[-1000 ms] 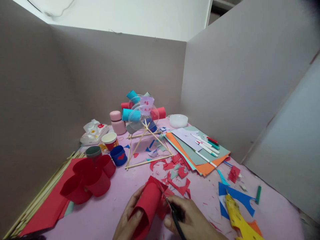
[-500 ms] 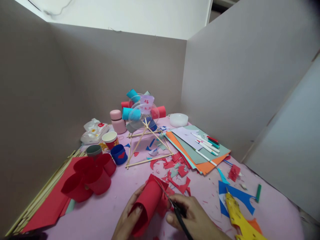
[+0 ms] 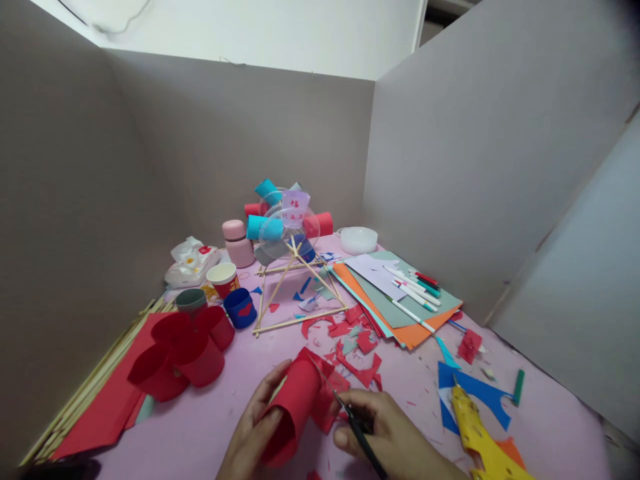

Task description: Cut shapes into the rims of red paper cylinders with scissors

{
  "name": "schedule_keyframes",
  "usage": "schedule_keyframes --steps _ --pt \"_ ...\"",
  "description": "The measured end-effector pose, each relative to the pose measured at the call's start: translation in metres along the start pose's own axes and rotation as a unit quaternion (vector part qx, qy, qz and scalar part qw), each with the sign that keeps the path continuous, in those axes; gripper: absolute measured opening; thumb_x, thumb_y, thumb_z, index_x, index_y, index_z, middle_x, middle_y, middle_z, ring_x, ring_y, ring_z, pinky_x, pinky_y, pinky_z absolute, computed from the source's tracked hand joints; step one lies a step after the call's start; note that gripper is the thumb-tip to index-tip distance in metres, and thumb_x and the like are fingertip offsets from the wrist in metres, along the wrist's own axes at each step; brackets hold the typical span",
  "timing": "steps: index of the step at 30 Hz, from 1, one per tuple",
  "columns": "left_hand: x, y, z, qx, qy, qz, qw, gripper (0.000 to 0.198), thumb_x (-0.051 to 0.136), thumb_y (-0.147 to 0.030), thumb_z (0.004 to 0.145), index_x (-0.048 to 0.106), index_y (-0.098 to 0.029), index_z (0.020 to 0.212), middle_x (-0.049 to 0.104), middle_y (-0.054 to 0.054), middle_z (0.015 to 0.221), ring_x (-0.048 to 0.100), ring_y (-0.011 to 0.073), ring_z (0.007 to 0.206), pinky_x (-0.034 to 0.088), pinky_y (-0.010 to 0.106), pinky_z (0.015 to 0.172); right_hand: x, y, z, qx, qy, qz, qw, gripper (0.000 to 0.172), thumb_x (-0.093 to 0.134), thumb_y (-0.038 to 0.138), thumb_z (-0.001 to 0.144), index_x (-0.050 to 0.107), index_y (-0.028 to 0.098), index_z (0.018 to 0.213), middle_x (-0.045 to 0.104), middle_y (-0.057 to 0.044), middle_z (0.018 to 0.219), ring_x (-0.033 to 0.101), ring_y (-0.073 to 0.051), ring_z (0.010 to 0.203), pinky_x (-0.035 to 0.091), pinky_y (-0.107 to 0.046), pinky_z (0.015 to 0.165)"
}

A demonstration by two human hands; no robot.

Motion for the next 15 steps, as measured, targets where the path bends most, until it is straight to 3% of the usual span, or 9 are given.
schedule_keyframes --steps 7,15 --pt "-0.004 0.000 0.003 0.032 0.002 0.004 0.999 0.064 0.077 -0.054 0.055 0.067 -0.026 0.111 0.070 0.008 0.117 0.057 0.0344 0.113 0.047 0.035 0.088 -0.005 -0.002 0.000 0.012 -0.027 -0.103 0.994 0.016 0.069 0.029 0.071 0.061 0.019 0.080 0.039 0.006 0.063 0.032 -0.011 0.056 0.026 -0.022 0.052" --pt "0.005 0.001 -0.002 0.026 0.019 -0.014 0.999 0.053 0.078 -0.048 0.057 0.071 -0.028 0.105 0.073 0.004 0.113 0.064 0.0293 0.103 0.049 0.029 0.084 -0.007 -0.003 -0.002 0.001 -0.036 -0.135 0.990 0.027 0.064 0.045 0.076 0.064 0.019 0.085 0.040 0.006 0.062 0.031 -0.011 0.055 0.029 -0.022 0.052"
Point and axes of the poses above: each hand's wrist, its own z-axis towards the middle knuckle, its own x-axis out of the palm, y = z × x, the point moved 9 cm from there along z, towards the middle knuckle
